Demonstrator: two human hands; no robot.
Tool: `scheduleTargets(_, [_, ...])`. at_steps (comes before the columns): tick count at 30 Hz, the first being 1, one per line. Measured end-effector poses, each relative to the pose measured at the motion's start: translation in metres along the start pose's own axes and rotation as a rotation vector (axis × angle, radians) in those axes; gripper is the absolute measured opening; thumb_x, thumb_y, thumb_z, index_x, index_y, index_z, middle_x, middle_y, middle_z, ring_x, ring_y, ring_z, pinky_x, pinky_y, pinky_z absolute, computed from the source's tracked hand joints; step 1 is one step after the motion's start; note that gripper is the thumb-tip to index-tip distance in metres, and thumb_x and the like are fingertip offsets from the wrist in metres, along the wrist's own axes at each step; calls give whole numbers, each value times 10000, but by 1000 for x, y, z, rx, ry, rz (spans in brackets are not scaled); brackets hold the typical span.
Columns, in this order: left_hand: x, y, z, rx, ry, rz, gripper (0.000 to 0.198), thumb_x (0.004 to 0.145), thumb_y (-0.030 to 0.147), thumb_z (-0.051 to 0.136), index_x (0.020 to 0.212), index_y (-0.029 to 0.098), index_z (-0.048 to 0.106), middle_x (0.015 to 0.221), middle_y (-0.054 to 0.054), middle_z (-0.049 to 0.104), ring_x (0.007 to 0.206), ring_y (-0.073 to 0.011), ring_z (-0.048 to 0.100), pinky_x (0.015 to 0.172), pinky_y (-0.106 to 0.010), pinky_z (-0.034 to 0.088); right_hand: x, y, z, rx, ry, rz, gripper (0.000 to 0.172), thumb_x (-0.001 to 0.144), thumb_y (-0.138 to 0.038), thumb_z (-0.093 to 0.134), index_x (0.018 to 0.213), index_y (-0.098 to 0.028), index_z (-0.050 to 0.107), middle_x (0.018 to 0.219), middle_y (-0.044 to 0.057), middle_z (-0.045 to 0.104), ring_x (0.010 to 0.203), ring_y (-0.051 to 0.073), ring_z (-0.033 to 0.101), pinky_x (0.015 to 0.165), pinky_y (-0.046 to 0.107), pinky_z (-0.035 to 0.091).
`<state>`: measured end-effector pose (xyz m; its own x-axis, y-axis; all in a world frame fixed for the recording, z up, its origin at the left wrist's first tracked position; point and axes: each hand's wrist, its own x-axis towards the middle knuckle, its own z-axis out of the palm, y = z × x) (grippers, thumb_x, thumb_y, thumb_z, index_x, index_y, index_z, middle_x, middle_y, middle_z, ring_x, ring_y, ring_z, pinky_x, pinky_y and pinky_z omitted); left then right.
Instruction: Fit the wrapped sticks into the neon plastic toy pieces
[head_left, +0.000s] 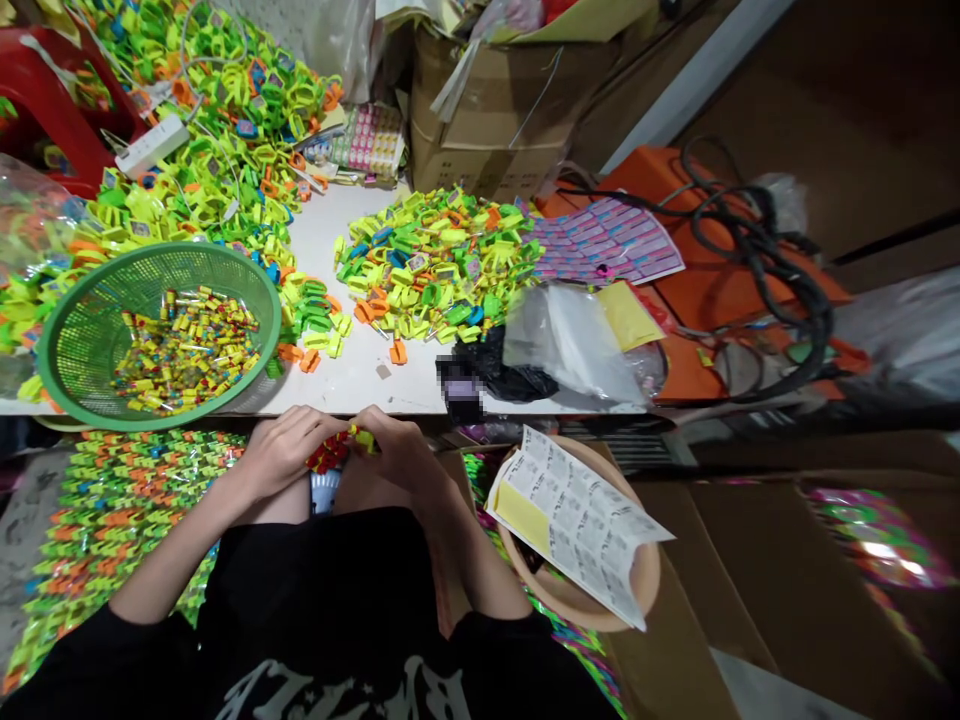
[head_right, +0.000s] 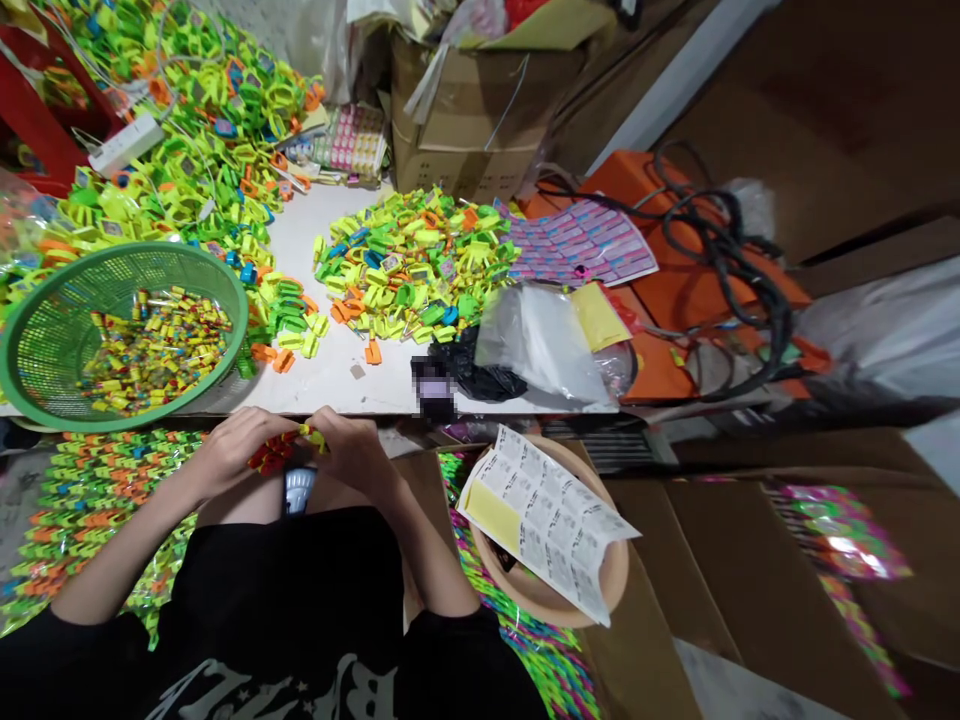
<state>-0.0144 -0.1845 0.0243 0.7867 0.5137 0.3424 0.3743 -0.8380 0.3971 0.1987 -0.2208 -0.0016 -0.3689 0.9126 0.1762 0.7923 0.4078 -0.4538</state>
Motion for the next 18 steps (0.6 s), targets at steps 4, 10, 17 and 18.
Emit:
scheduleTargets(4, [-6, -6, 3, -76, -91, 2, 358, 859, 70, 434, 1192, 163, 526, 1035, -99, 646, 977, -207, 593, 842, -334, 473, -4, 2, 10, -39, -27, -70, 140, 890, -310, 586, 881, -172, 603, 859, 37, 644, 783, 142, 602, 626, 223, 355])
scheduleTargets(10, [-32, -12, 28, -366, -253, -223, 285, 888, 211, 472, 1166, 201, 538, 1058, -85, 670, 970, -197, 634, 829, -288, 495, -15, 28, 27, 209, -273, -83, 209, 883, -361, 583, 834, -173, 659, 778, 12, 665, 640, 112, 590, 554, 206, 380])
scheduleTargets(17, [-67, -22, 64, -436, 4, -719, 319, 756, 297, 633, 1040, 191, 534, 961, -52, 684, 895, -207, 655, 814, -316, 523, 28, 130, -62, 248, -165, 150, 256, 820, -400, 626, 953, -189, 687, 879, 47, 694, 754, 175, 629, 673, 275, 498])
scheduleTargets(18, [-69, -23, 67, -433, 23, -741, 305, 741, 293, 640, 1010, 191, 540, 927, -46, 688, 871, -206, 658, 800, -318, 528, 35, 139, -78, 222, 109, 204, 367, 839, -431, 591, 1111, -187, 633, 1038, 88, 665, 880, 201, 628, 747, 312, 507])
